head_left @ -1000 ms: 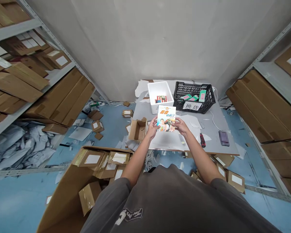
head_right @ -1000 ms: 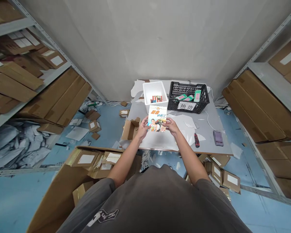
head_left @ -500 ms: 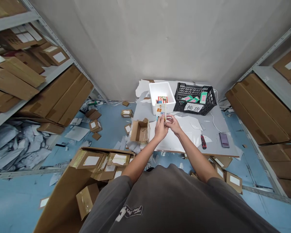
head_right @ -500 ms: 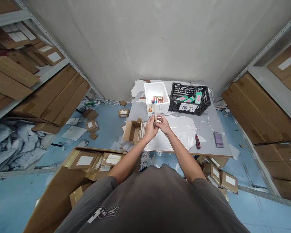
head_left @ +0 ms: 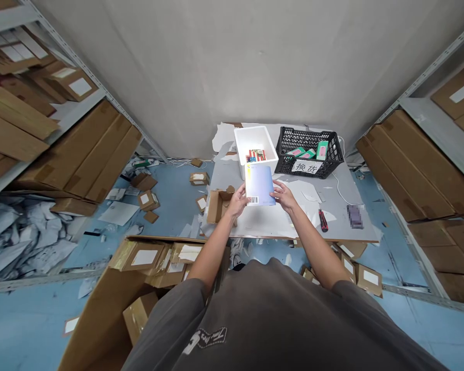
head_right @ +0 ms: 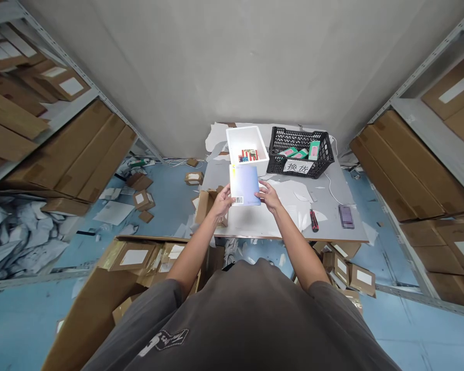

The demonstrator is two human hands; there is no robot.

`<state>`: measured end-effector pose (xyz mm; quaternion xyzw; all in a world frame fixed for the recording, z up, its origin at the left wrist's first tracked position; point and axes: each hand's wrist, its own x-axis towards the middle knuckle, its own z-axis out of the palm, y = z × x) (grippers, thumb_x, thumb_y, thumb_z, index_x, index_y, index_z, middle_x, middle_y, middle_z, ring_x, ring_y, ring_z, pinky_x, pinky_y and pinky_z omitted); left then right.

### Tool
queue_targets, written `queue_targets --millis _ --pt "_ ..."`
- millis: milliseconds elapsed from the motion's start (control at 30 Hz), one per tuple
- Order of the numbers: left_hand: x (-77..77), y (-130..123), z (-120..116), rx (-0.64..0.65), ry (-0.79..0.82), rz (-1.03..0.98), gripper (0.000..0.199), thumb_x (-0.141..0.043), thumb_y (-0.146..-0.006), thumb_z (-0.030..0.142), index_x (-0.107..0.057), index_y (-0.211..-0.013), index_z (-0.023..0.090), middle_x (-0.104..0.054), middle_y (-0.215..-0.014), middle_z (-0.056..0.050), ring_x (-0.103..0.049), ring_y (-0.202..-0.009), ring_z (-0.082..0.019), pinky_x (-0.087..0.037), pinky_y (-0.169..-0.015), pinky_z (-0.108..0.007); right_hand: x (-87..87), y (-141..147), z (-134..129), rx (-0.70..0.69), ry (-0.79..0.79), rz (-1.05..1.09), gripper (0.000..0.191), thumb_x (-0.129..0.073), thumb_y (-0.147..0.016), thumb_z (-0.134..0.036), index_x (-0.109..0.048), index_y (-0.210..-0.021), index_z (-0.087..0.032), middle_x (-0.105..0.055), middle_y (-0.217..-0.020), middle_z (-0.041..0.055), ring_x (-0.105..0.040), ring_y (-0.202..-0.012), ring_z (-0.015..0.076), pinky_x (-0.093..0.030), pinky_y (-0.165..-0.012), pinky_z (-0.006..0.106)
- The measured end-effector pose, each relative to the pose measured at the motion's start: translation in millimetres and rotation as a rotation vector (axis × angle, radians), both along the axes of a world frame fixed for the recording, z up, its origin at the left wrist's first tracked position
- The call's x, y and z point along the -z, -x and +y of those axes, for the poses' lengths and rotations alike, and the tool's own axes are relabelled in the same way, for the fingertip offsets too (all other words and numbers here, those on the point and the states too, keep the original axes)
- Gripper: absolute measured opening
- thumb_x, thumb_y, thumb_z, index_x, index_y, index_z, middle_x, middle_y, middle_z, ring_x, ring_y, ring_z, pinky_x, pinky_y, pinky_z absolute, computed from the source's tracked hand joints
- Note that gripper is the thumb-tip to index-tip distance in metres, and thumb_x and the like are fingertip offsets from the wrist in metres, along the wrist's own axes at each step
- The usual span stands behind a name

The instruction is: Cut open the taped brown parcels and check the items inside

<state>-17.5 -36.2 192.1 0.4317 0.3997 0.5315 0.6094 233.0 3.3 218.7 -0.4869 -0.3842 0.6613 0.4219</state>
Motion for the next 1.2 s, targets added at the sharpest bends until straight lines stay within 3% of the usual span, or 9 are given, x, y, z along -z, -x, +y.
queue_targets --millis 167,333,433,533,633,700,800,1000,1200 --pt "-10.9 -13.4 -4.9 -0.270 -0.012 0.388 0.093 -0.093 -0.078 0.040 -0.058 -0.163 0.028 -0.061 -0.154 -0.016 -0.063 -0.136 -0.035 -0.060 -0.108 -0.046 -7.5 12.2 -4.9 0.025 -0.175 -0.084 0.066 -0.095 -0.057 -0.045 -0.071 -0.115 -0.025 -0.078 -0.114 0.0064 -0.073 -0.093 0.0249 -0.060 -0.081 0.038" --pt "-31.9 -34.3 -3.8 -0.104 -0.124 0.296 0.096 -0.087 -0.089 0.042 -0.042 -0.174 0.033 -0.055 -0.161 -0.017 -0.066 -0.132 -0.033 -0.062 -0.104 -0.046 -13.3 47.1 -17.3 -0.107 -0.447 -0.185 0.056 -0.087 -0.074 -0.049 -0.071 -0.124 -0.027 -0.075 -0.126 0.0081 -0.073 -0.109 0.0280 -0.062 -0.098 0.045" --pt "-34.1 -24.4 6.4 -0.094 -0.122 0.193 0.094 -0.079 -0.092 0.033 -0.037 -0.176 0.033 -0.059 -0.159 -0.015 -0.071 -0.125 -0.030 -0.062 -0.100 -0.041 -14.3 62.5 -17.5 -0.202 -0.494 -0.170 0.060 -0.089 -0.074 -0.047 -0.073 -0.129 -0.028 -0.072 -0.134 0.0090 -0.071 -0.121 0.0301 -0.060 -0.107 0.048" --pt "-24.8 1.6 19.3 -0.068 -0.049 0.110 0.091 -0.074 -0.086 0.023 -0.044 -0.171 0.027 -0.062 -0.156 -0.015 -0.072 -0.120 -0.027 -0.062 -0.098 -0.039 -13.5 62.2 -7.8 -0.224 -0.464 -0.204 0.064 -0.093 -0.069 -0.048 -0.075 -0.127 -0.028 -0.073 -0.135 0.0094 -0.069 -0.128 0.0326 -0.056 -0.115 0.052" --pt "-11.2 28.3 30.3 -0.056 0.099 0.017 0.092 -0.072 -0.077 0.018 -0.050 -0.166 0.023 -0.063 -0.154 -0.016 -0.073 -0.117 -0.026 -0.063 -0.091 -0.036 -11.2 49.4 6.8 -0.033 -0.381 -0.353 0.070 -0.095 -0.064 -0.046 -0.073 -0.128 -0.028 -0.075 -0.131 0.0103 -0.068 -0.128 0.0338 -0.053 -0.117 0.054" --pt "-3.6 40.2 37.5 -0.045 0.153 -0.044 0.096 -0.073 -0.074 0.017 -0.049 -0.166 0.026 -0.062 -0.154 -0.014 -0.073 -0.116 -0.026 -0.064 -0.086 -0.033 -9.1 40.1 16.3 0.096 -0.245 -0.417 0.072 -0.096 -0.062 -0.045 -0.070 -0.127 -0.028 -0.075 -0.126 0.0109 -0.070 -0.122 0.0337 -0.057 -0.109 0.054" --pt "3.5 47.5 53.7 -0.042 0.151 -0.124 0.101 -0.076 -0.073 0.018 -0.046 -0.169 0.030 -0.062 -0.155 -0.012 -0.072 -0.117 -0.024 -0.063 -0.084 -0.030 -6.1 31.9 31.7 0.052 0.001 -0.299 0.067 -0.097 -0.060 -0.045 -0.069 -0.118 -0.028 -0.078 -0.111 0.0084 -0.074 -0.107 0.0312 -0.062 -0.091 0.049" --pt "6.4 49.3 119.0 -0.020 0.209 -0.081 0.097 -0.084 -0.067 0.015 -0.059 -0.159 0.028 -0.062 -0.158 -0.011 -0.074 -0.111 -0.023 -0.064 -0.089 -0.034 -5.5 26.5 94.7 -0.011 0.042 -0.120 0.063 -0.101 -0.053 -0.039 -0.068 -0.106 -0.029 -0.080 -0.098 -0.0004 -0.074 -0.092 0.0233 -0.058 -0.074 0.034" --pt "1.7 52.2 220.8 -0.029 0.258 0.010 0.098 -0.084 -0.067 0.016 -0.058 -0.161 0.028 -0.070 -0.144 -0.011 -0.074 -0.116 -0.025 -0.064 -0.098 -0.041 5.7 26.9 208.7 -0.070 0.073 -0.074 0.066 -0.102 -0.048 -0.038 -0.067 -0.104 -0.028 -0.078 -0.093 0.0001 -0.072 -0.085 0.0228 -0.058 -0.070 0.033"
